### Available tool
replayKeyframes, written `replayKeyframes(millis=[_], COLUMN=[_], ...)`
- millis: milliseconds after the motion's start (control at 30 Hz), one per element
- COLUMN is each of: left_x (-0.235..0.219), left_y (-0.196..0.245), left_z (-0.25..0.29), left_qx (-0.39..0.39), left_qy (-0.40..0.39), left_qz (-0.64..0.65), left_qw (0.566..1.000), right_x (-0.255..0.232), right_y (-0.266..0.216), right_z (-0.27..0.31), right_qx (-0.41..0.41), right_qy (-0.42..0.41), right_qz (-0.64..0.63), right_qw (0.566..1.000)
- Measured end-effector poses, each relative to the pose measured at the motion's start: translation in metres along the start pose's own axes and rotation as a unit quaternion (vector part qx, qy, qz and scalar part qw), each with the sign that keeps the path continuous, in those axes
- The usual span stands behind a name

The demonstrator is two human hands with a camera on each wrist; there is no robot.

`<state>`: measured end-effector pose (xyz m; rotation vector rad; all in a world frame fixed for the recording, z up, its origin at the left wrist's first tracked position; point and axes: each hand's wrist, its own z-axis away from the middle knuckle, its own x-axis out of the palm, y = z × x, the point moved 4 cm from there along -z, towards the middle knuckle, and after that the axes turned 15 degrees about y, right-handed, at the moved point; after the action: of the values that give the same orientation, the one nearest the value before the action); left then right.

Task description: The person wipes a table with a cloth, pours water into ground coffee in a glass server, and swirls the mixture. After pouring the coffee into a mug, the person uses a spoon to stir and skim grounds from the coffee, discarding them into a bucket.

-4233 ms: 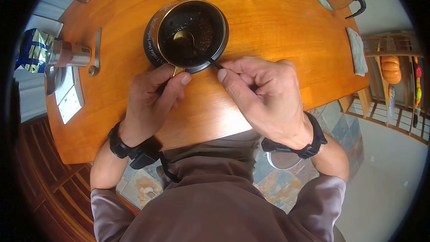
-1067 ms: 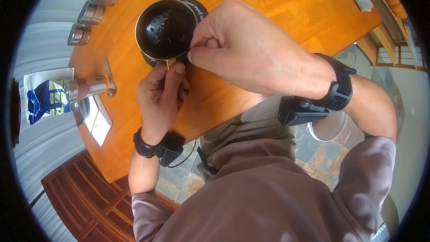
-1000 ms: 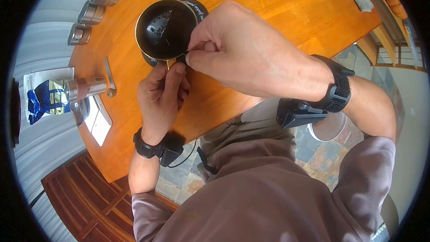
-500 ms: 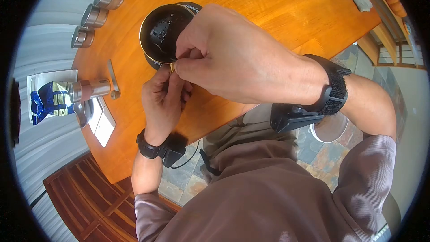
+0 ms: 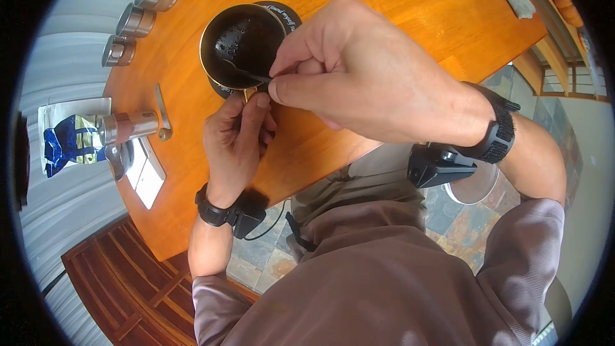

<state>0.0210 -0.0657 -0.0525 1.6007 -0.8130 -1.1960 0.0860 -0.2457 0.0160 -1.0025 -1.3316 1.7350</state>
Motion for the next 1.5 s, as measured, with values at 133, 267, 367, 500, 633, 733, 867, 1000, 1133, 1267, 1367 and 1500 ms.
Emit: replayKeyframes(millis=[133,267,367,500,633,733,867,1000,1133,1267,1367,1500], left_x=[0.000,0.000,0.000,-0.001,-0.001,-0.001,-0.002,-0.007,-0.015,-0.030,-0.031,-0.038], left_y=[0.000,0.000,0.000,-0.001,-0.001,-0.004,-0.001,-0.006,-0.013,-0.021,-0.023,-0.024], left_z=[0.001,0.000,0.000,0.000,0.001,0.004,0.002,0.001,-0.001,-0.007,-0.006,-0.009], left_qx=[-0.014,-0.017,-0.017,-0.018,-0.034,-0.053,-0.076,-0.058,-0.029,-0.008,0.011,0.029], left_qy=[-0.008,-0.006,-0.004,-0.001,0.015,0.016,0.064,0.080,0.086,0.083,0.093,0.086], left_qz=[0.000,0.008,0.018,0.018,0.009,0.017,0.006,-0.037,-0.080,-0.110,-0.116,-0.112], left_qw=[1.000,1.000,1.000,1.000,0.999,0.998,0.995,0.994,0.993,0.990,0.989,0.990], right_x=[-0.007,-0.015,-0.021,-0.031,-0.050,-0.076,-0.133,-0.177,-0.193,-0.179,-0.168,-0.140], right_y=[0.003,0.010,0.012,0.017,0.035,0.055,0.089,0.133,0.182,0.261,0.410,0.534], right_z=[-0.002,-0.005,-0.005,0.002,0.019,0.046,0.101,0.180,0.264,0.330,0.369,0.385], right_qx=[0.011,0.007,0.025,0.084,0.065,0.032,-0.028,-0.010,0.018,0.086,0.240,0.421], right_qy=[0.009,0.032,0.040,0.056,0.092,0.164,0.286,0.388,0.458,0.520,0.533,0.590], right_qz=[-0.036,-0.060,-0.088,-0.091,-0.134,-0.170,-0.218,-0.267,-0.292,-0.359,-0.369,-0.316], right_qw=[0.999,0.998,0.995,0.991,0.985,0.971,0.933,0.882,0.839,0.770,0.723,0.612])
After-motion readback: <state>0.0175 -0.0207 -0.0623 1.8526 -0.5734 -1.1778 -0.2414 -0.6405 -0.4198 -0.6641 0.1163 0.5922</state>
